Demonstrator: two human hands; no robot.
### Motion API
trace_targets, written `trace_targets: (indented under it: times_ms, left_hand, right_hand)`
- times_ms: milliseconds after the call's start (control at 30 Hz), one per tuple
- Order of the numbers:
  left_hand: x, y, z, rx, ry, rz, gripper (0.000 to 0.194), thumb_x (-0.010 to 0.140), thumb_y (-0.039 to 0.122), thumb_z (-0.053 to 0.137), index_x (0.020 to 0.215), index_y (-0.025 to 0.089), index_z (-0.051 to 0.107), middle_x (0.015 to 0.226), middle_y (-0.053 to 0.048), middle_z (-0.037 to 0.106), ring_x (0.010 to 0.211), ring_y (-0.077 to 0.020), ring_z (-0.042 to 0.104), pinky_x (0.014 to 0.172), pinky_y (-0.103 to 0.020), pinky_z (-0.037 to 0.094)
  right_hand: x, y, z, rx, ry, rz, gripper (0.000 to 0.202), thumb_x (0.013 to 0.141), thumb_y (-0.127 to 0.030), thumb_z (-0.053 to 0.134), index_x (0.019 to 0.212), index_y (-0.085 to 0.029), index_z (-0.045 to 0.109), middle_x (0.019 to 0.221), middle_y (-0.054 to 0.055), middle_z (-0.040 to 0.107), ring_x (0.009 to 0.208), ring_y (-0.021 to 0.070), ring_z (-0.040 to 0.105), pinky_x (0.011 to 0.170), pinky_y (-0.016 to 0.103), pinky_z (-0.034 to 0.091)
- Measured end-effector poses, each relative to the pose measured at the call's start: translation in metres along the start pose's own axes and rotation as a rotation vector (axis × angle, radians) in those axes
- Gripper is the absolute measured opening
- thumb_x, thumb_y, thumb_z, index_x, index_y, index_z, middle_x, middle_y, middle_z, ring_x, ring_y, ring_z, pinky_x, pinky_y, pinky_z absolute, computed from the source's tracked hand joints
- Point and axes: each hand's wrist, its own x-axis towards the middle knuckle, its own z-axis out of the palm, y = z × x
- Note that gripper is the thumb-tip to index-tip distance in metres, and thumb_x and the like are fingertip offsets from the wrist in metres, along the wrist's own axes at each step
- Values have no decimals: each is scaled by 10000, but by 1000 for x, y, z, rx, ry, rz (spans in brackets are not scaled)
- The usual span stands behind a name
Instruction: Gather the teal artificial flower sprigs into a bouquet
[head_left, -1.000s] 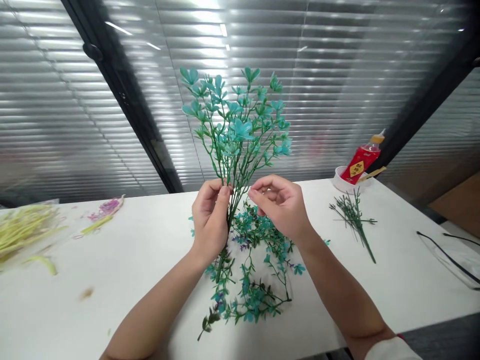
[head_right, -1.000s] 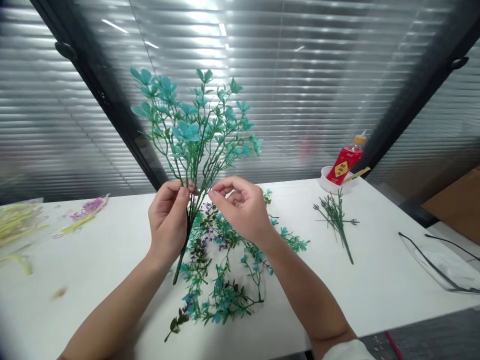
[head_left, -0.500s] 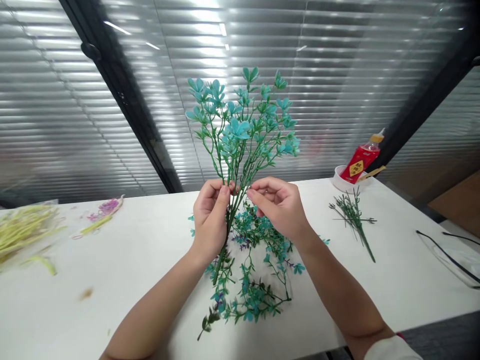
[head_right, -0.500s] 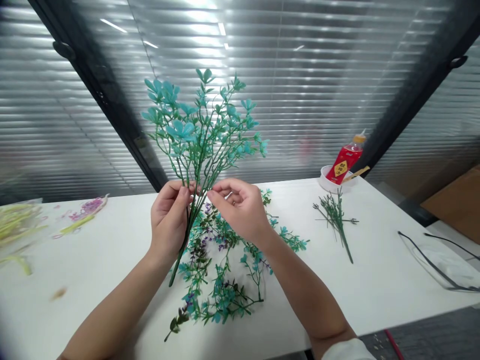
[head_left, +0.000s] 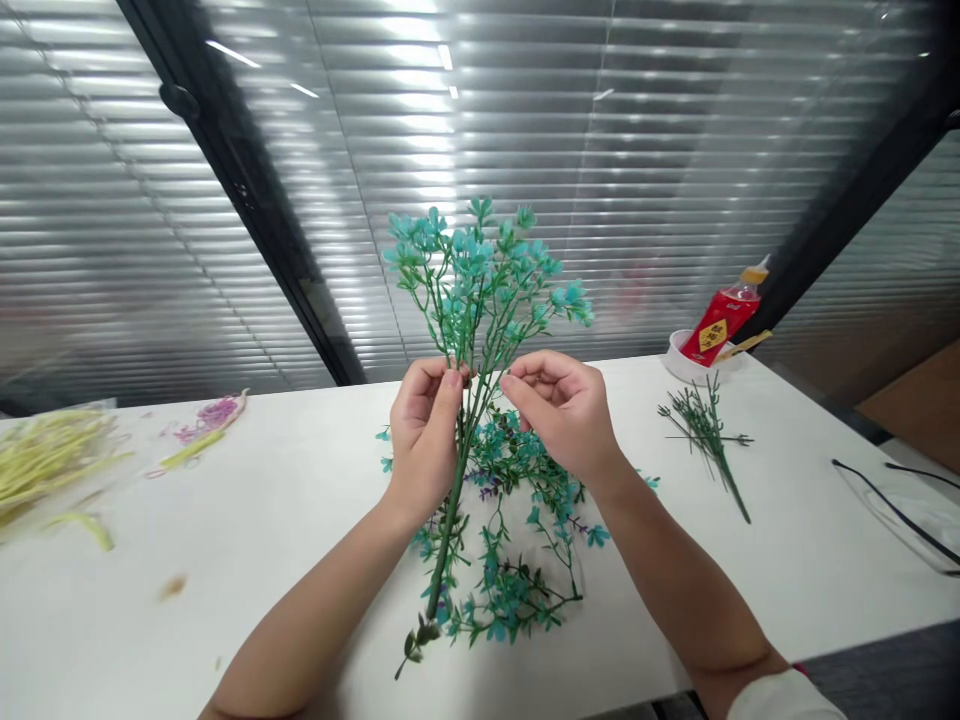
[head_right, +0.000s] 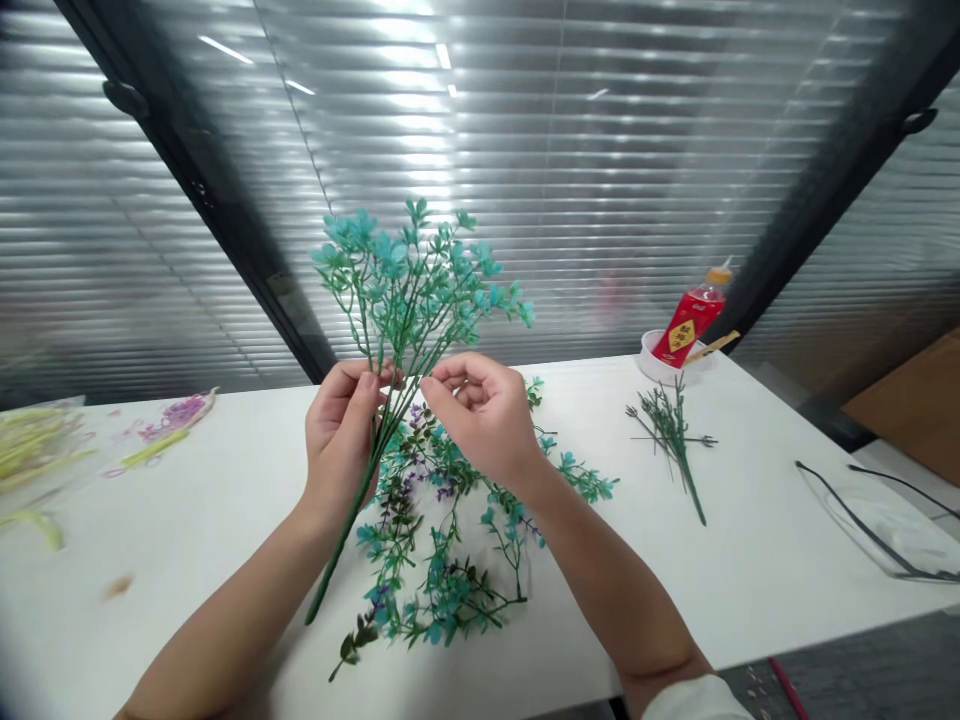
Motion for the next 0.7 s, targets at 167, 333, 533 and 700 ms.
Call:
trace_targets:
  times_ms: [167,333,533,700]
  left_hand:
    - [1,-2,-2,3,-53,-49,288,895,474,648,836,200,578,797,-10,526,764,-137,498,701,-249,436]
    - [2,-6,-8,32,-100,-115,238,845,368,713,904,211,543,884,-14,520,804,-139,492,678,-247,398]
    - [8,-1,-15,118,-306,-108,236,868,438,682,866,209,626,825,-28,563,750,-154,488,646,-279,374]
    - [12,5,-20,152,-545,-142,237,856,448,695,880,212,693,884,-60,636,849,-202,565,758,-338,439]
  right_hand:
    - [0,0,0,-33,9,-28,183,785,-331,743,761,-182,639,588,-40,550,447,63,467,410,193,367]
    - [1,0,-2,-50,25,-60,127,823,-278,685,778,-180,618,585,-49,525,453,56,447,423,187,373]
    - [2,5,-2,-145,43,-125,108,839,-254,657,775,-185,604,580,-57,507,449,56,431,437,203,341]
    - [1,9,0,-284,27,-233,80,850,-236,634,795,-188,600,602,-51,527,458,64,438,472,227,369]
